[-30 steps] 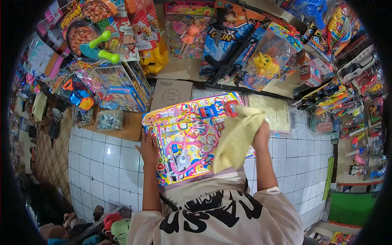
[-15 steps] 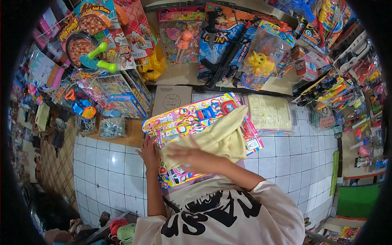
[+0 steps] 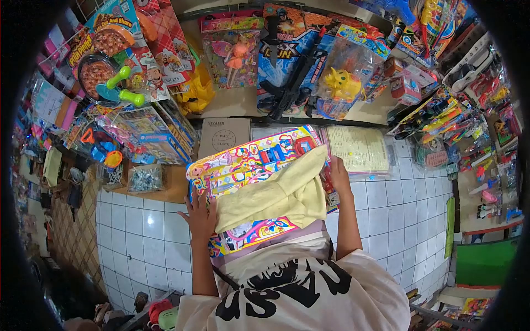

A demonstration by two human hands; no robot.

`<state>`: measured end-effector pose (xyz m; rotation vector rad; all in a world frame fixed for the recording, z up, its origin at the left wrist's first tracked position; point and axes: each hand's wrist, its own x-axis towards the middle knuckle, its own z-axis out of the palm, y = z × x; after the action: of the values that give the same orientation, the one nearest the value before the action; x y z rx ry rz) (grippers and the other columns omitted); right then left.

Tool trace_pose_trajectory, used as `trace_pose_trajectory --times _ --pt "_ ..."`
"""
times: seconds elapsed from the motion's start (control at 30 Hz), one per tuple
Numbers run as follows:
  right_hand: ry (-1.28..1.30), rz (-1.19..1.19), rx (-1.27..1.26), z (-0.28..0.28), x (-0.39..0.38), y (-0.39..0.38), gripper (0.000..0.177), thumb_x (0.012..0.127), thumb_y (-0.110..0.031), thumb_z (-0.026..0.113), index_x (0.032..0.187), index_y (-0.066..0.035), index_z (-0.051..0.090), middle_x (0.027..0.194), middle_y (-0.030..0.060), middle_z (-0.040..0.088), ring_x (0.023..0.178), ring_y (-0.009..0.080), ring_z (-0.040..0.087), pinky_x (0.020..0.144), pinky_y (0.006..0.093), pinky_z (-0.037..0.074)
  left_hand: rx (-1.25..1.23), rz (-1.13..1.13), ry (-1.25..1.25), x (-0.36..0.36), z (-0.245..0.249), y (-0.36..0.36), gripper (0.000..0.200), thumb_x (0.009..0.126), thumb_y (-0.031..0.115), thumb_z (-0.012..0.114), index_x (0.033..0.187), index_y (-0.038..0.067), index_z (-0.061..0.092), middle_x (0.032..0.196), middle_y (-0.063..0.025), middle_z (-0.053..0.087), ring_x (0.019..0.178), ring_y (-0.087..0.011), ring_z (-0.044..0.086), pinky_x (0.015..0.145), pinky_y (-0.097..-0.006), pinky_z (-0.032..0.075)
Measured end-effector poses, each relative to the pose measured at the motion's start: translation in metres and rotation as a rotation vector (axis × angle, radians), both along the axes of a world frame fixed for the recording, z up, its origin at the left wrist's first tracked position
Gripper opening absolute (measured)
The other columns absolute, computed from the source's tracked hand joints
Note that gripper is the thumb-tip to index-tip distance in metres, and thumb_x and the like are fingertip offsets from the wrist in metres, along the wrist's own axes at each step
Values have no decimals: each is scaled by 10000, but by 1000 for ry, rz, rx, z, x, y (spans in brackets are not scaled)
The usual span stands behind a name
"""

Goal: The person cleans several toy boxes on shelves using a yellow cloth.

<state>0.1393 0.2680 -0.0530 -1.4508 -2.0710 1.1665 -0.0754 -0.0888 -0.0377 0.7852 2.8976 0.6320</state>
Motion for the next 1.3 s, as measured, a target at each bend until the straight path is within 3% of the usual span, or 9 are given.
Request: trace_pose_trajectory --times 0.2,0.3,0.47,0.6,0.77,0.9,0.93,1.17,1.3 --pt "157 175 179 -11 15 -33 176 893 -62 522 1051 -15 463 839 137 579 742 204 577 658 320 472 128 -157 -84 -40 -19 -51 413 918 333 464 1310 201 456 1462 -80 308 1257 -427 346 995 -679 156" --pt "271 182 211 -16 11 -73 235 881 -30 539 1102 -25 456 863 110 571 727 186 577 645 300 467 -360 0 -16 -42 20 -53 370 912 323 488 1244 162 506 1390 -121 405 1214 -402 405 1011 -559 252" --pt "293 134 114 -4 -3 -101 293 880 -4 519 1158 -26 432 895 146 577 759 228 596 653 318 476 440 -339 58 -8 55 39 354 808 159 658 1138 69 567 1129 -164 578 1070 -329 526 946 -432 367" --pt "323 167 102 -1 -8 -99 285 883 0 503 1158 -20 432 914 169 594 780 251 616 667 336 491 199 -457 -13 47 47 131 563 792 432 636 1216 78 528 1087 -139 594 1061 -307 527 1018 -525 218" --pt "272 182 140 4 -7 -94 262 887 -14 503 1142 -16 441 897 170 614 727 261 634 628 328 496 325 -612 -156 30 40 147 272 834 301 617 933 51 654 927 -109 633 927 -275 582 933 -461 339" --pt "58 273 535 3 -10 -89 370 918 -193 493 1246 -32 440 1249 224 494 1106 332 511 927 476 362 607 -383 -180 16 69 126 180 850 158 599 960 21 637 914 -142 627 881 -314 582 822 -401 430" --pt "17 376 377 27 -11 -95 481 927 -308 457 1328 -49 402 1427 212 309 1314 351 293 1044 570 139 638 -324 -185 14 75 117 195 853 157 595 986 18 625 926 -150 624 892 -324 578 829 -415 424" --pt "-261 623 442 30 -36 -126 521 950 -355 366 1381 -64 344 1488 136 225 1394 282 153 1044 642 10 103 -103 281 4 42 101 536 885 234 549 1311 -31 362 1305 -287 395 1234 -416 369 1029 -517 273" --pt "-173 553 296 31 -33 -126 472 956 -346 343 1324 -65 435 1480 105 259 1388 240 183 1066 609 50 84 -258 97 23 43 118 682 900 363 488 1364 -79 257 1397 -289 280 1329 -411 233 1085 -541 137"
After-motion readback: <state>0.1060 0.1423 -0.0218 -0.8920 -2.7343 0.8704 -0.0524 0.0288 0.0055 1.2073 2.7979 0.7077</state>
